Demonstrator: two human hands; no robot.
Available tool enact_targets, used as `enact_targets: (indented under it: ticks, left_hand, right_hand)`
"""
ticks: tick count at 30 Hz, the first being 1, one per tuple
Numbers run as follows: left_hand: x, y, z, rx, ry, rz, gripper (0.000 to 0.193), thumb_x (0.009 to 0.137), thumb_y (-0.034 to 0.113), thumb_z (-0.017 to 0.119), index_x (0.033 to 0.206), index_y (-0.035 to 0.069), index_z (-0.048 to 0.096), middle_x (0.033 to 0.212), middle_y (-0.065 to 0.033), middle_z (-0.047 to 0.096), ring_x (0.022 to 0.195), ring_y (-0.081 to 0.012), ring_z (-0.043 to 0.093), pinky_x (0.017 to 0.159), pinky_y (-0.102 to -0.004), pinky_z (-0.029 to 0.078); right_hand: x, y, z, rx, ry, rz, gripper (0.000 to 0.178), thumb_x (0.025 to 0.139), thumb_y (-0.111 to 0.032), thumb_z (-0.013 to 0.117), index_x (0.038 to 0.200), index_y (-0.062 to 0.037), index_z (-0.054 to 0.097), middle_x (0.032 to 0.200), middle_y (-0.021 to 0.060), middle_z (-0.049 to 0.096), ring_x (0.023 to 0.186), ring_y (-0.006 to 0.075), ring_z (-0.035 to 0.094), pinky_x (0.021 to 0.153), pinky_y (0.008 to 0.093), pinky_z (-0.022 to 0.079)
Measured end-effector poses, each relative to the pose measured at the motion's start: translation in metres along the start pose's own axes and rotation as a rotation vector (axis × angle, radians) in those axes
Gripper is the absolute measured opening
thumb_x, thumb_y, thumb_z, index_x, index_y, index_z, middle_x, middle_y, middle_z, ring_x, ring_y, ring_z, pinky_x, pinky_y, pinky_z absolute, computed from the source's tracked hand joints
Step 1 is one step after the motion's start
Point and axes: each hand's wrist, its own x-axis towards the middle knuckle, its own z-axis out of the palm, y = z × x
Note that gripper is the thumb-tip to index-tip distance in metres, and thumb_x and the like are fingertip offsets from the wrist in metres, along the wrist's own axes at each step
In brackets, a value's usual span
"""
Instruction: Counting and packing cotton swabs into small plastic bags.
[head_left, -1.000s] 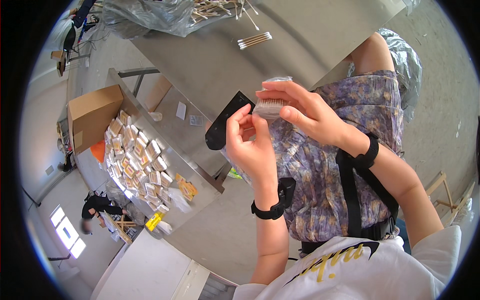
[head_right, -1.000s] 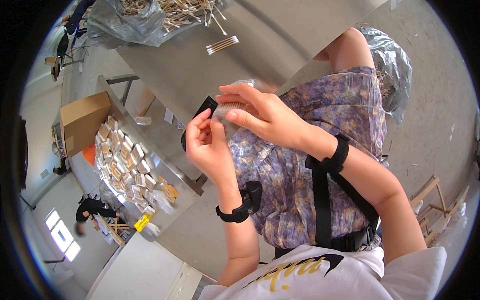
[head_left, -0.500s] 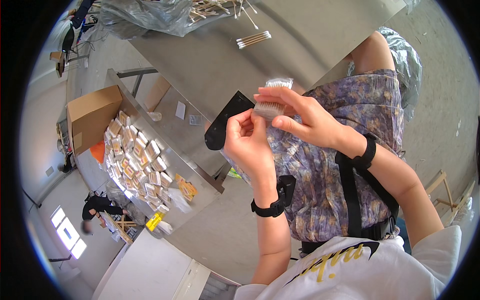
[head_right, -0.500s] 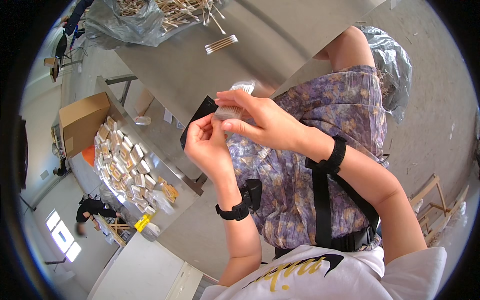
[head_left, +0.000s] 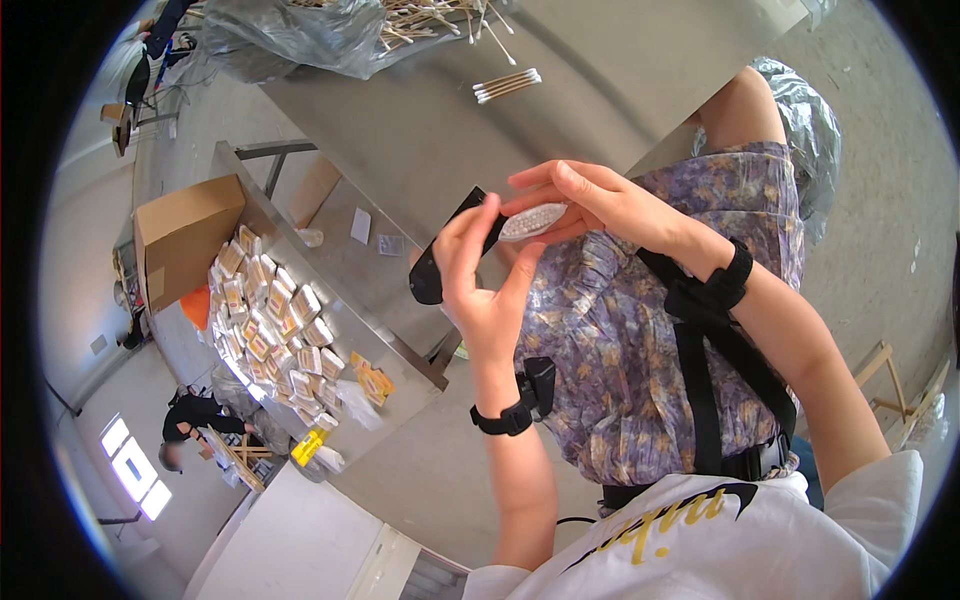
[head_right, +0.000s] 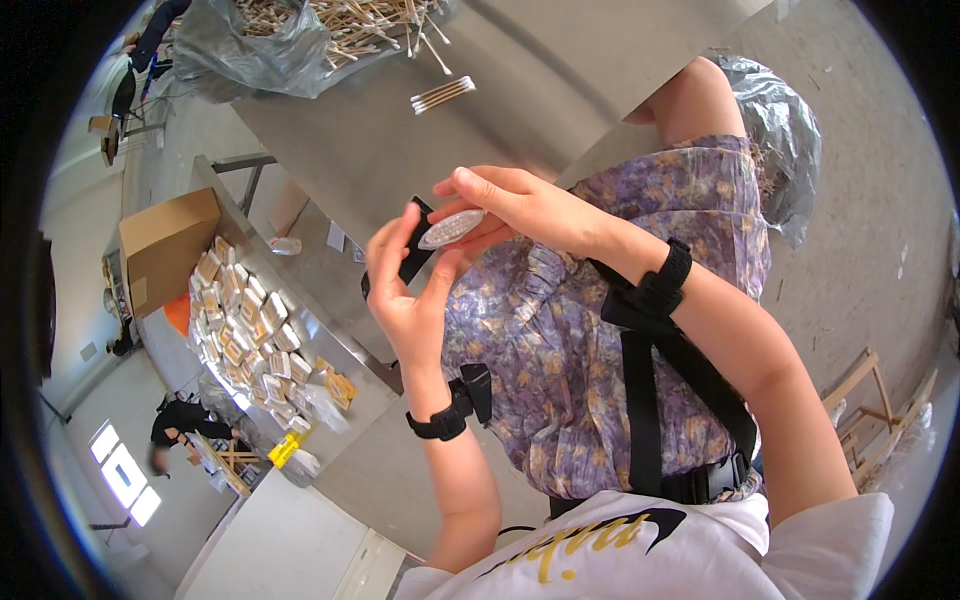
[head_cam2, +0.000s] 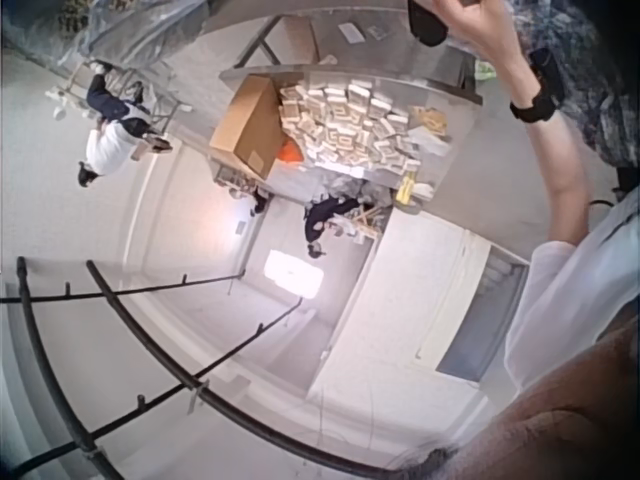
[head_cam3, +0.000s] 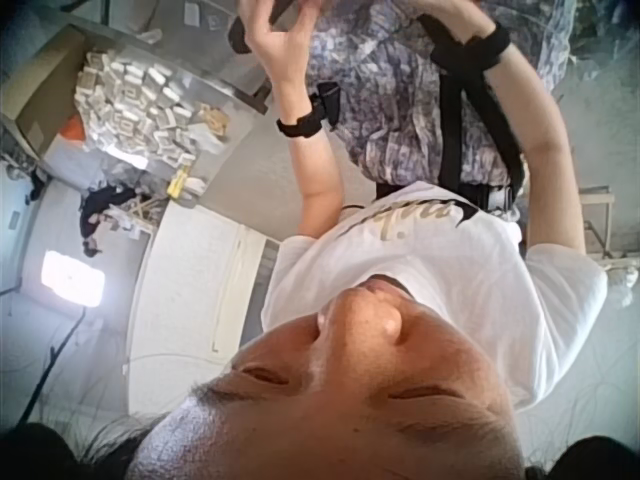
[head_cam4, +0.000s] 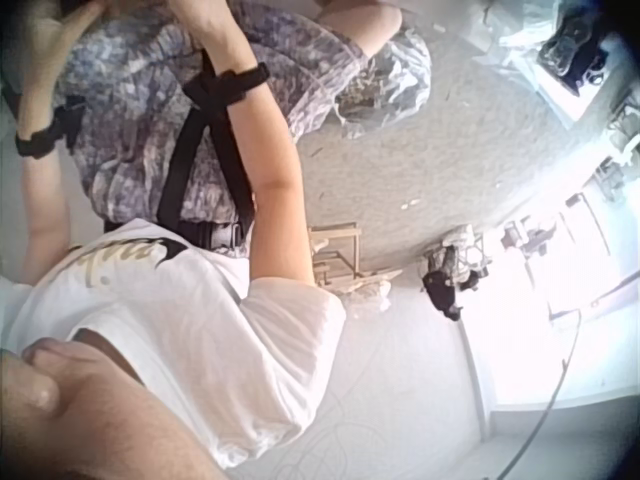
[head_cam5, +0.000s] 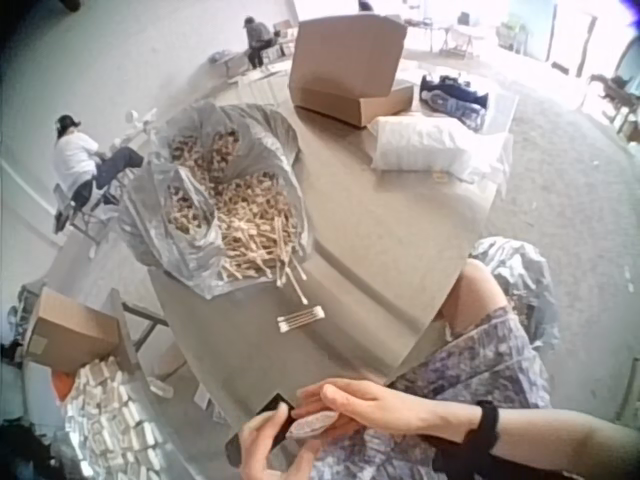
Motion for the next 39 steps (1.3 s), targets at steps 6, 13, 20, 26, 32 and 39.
enact_targets:
  ticks: [6,13,20,26,32,39]
  left_hand:
    - [0.002,-0.011,0.01,-0.145,-0.019,-0.048,0.02,0.085,0.003,0.077,0.105,0.005,0.078,0.098,-0.0019,0.068,0.092,-0.0137,0.064,0.082,-0.0264,0.049]
    - [0.005,-0.013,0.015,-0.144,0.102,-0.078,0.01,0.088,0.002,0.075,0.098,0.003,0.076,0.098,-0.0027,0.068,0.092,-0.0129,0.063,0.081,-0.0259,0.049]
    - [0.001,-0.016,0.018,-0.259,0.044,-0.152,0.025,0.088,0.002,0.075,0.113,0.0,0.07,0.111,-0.0042,0.068,0.098,-0.0123,0.062,0.082,-0.0265,0.05]
    - [-0.001,-0.026,0.021,-0.371,0.062,-0.181,0.024,0.089,-0.001,0.072,0.112,0.001,0.072,0.113,-0.0058,0.069,0.1,-0.0133,0.064,0.085,-0.0271,0.052]
    - [0.001,-0.025,0.024,-0.424,0.121,-0.121,0.02,0.085,-0.007,0.072,0.102,0.002,0.076,0.107,-0.0064,0.072,0.099,-0.0163,0.067,0.085,-0.0278,0.053]
    - [0.007,-0.019,0.025,-0.267,0.135,-0.124,0.013,0.089,-0.004,0.071,0.101,-0.001,0.076,0.104,-0.0091,0.074,0.097,-0.0151,0.068,0.085,-0.0277,0.056]
  right_hand:
    - [0.002,0.006,-0.003,0.009,-0.058,0.031,0.062,0.105,-0.047,0.046,0.146,0.0003,0.043,0.136,0.0194,0.057,0.118,0.0286,0.064,0.103,0.0408,0.053]
    - [0.005,-0.001,0.003,-0.397,0.12,-0.234,0.011,0.095,-0.003,0.064,0.105,0.0009,0.065,0.117,0.01,0.064,0.093,0.0181,0.069,0.079,0.031,0.059]
    - [0.009,0.001,0.01,-0.776,0.277,-0.544,0.006,0.088,-0.001,0.067,0.094,-0.0016,0.065,0.094,0.0071,0.064,0.076,0.0208,0.066,0.068,0.0305,0.054]
    - [0.01,0.003,0.01,-0.619,0.256,-0.373,0.006,0.087,-0.001,0.068,0.092,-0.001,0.066,0.094,0.0073,0.065,0.079,0.0221,0.066,0.069,0.0309,0.054]
    - [0.007,-0.001,0.01,-0.85,0.288,-0.634,0.006,0.085,-0.001,0.07,0.091,-0.0016,0.069,0.092,0.0059,0.066,0.075,0.0178,0.065,0.067,0.0289,0.053]
    - [0.008,-0.006,0.007,-0.82,0.36,-0.507,0.007,0.084,-0.002,0.072,0.09,-0.0025,0.069,0.094,0.0035,0.067,0.071,0.0152,0.064,0.062,0.0261,0.052]
